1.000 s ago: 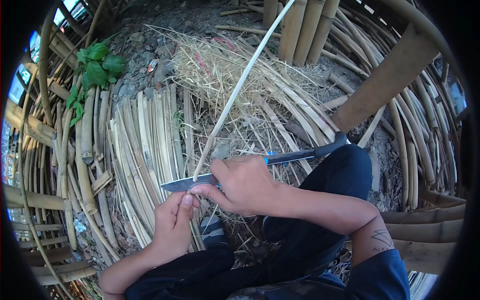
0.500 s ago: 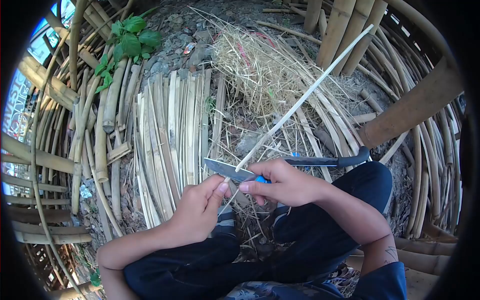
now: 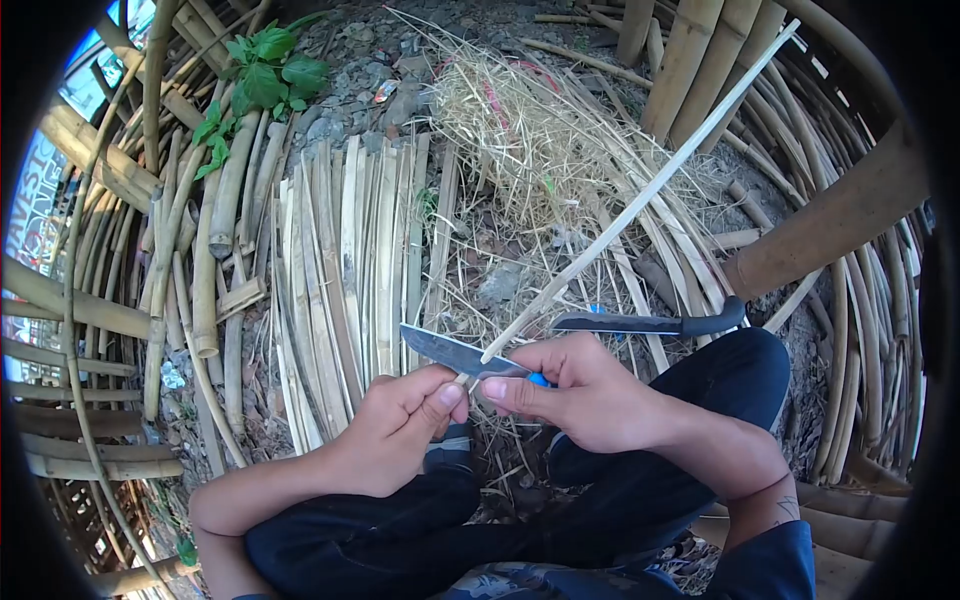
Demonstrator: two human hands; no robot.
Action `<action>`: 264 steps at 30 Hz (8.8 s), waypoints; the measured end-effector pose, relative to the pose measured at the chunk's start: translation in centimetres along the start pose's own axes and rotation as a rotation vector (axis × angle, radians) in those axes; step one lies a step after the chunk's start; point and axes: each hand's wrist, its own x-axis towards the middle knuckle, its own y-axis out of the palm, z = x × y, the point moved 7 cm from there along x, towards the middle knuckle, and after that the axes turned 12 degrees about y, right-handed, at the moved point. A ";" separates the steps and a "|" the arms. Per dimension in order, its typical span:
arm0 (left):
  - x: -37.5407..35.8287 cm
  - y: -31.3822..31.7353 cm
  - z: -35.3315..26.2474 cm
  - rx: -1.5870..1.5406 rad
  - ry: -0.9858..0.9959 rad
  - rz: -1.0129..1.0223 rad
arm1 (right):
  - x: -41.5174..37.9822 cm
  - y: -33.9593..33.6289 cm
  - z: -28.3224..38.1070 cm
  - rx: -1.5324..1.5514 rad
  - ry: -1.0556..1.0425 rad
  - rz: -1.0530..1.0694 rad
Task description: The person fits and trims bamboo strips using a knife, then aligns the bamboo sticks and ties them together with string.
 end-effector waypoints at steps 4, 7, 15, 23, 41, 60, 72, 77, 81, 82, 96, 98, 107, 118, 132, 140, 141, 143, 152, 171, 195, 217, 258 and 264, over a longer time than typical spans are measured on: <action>-0.6 0.0 -0.1 -0.065 -0.064 0.089 | -1.4 0.6 -0.1 0.088 0.149 -0.046; -1.2 -0.3 0.0 -0.054 -0.132 0.133 | -1.6 0.8 -0.3 0.029 0.146 -0.098; -1.8 -0.4 0.5 -0.094 -0.204 0.184 | -2.0 1.0 -0.6 0.003 0.126 -0.162; -2.2 -1.2 1.2 -0.152 -0.257 0.172 | -0.8 -1.0 -2.1 -0.086 0.051 -0.232; -1.0 -0.7 0.9 -0.051 -0.255 0.115 | -1.6 0.1 1.5 -0.932 -0.450 -0.681; -0.8 -0.3 1.1 0.030 -0.167 0.111 | -0.7 -0.4 0.3 -0.814 -0.268 -0.475; -0.7 -0.2 1.6 0.044 -0.148 0.099 | -0.2 -0.4 -0.2 -0.711 -0.246 -0.417; -0.7 -0.2 1.6 0.091 -0.150 0.095 | -0.3 -0.5 -0.2 -0.736 -0.213 -0.428; -0.7 -0.2 1.8 0.092 -0.154 0.091 | -0.2 -0.5 -0.4 -0.678 -0.206 -0.388; -0.8 -0.2 1.8 0.093 -0.147 0.088 | -0.1 -0.5 -0.4 -0.678 -0.206 -0.388; -0.6 -0.4 2.8 0.131 -0.147 0.036 | 0.1 -0.1 -2.3 -0.516 -0.166 -0.493; -0.5 -0.6 2.6 0.120 -0.131 0.043 | 0.6 -0.1 -2.5 -0.403 -0.129 -0.401; -1.0 -3.7 1.6 0.019 -0.142 -0.065 | 0.5 -1.2 -1.6 -0.573 -0.363 -0.290; 0.3 -8.6 -1.3 0.095 0.009 -0.346 | 10.5 -3.7 -22.1 -1.571 0.118 0.004; 0.9 -8.6 -0.5 0.051 -0.004 -0.381 | 8.6 -15.6 -6.7 -1.704 0.121 -0.096; 3.4 -8.2 2.6 0.137 -0.123 -0.336 | 8.5 -43.6 -7.7 -1.314 0.341 -1.105; 3.6 -8.1 2.9 0.145 -0.121 -0.329 | 8.8 -44.0 -8.1 -1.295 0.321 -1.100; 4.0 -7.9 2.9 0.138 -0.178 -0.316 | 9.2 -43.2 -9.0 -1.266 0.243 -1.075; 4.0 -8.9 2.9 0.080 -0.217 -0.379 | 5.6 -44.7 -1.5 -0.847 -0.136 -1.233; -3.1 -17.5 -8.6 0.133 0.179 -0.743 | -16.1 -26.1 18.8 -0.582 -0.409 -1.688; 3.4 -13.1 -5.7 -0.061 0.101 -0.310 | -5.1 -9.3 11.7 0.386 -0.815 -0.577; 5.0 -13.1 -14.3 -0.140 0.378 -0.340 | -3.2 -6.3 12.4 -0.742 -1.141 -0.848; 1.9 -6.9 -7.6 -0.355 0.226 -0.290 | -3.2 2.3 14.9 -1.051 -1.505 -0.772; 1.9 -6.7 -8.1 -0.267 0.266 -0.268 | -3.9 2.4 15.1 -1.066 -1.508 -0.818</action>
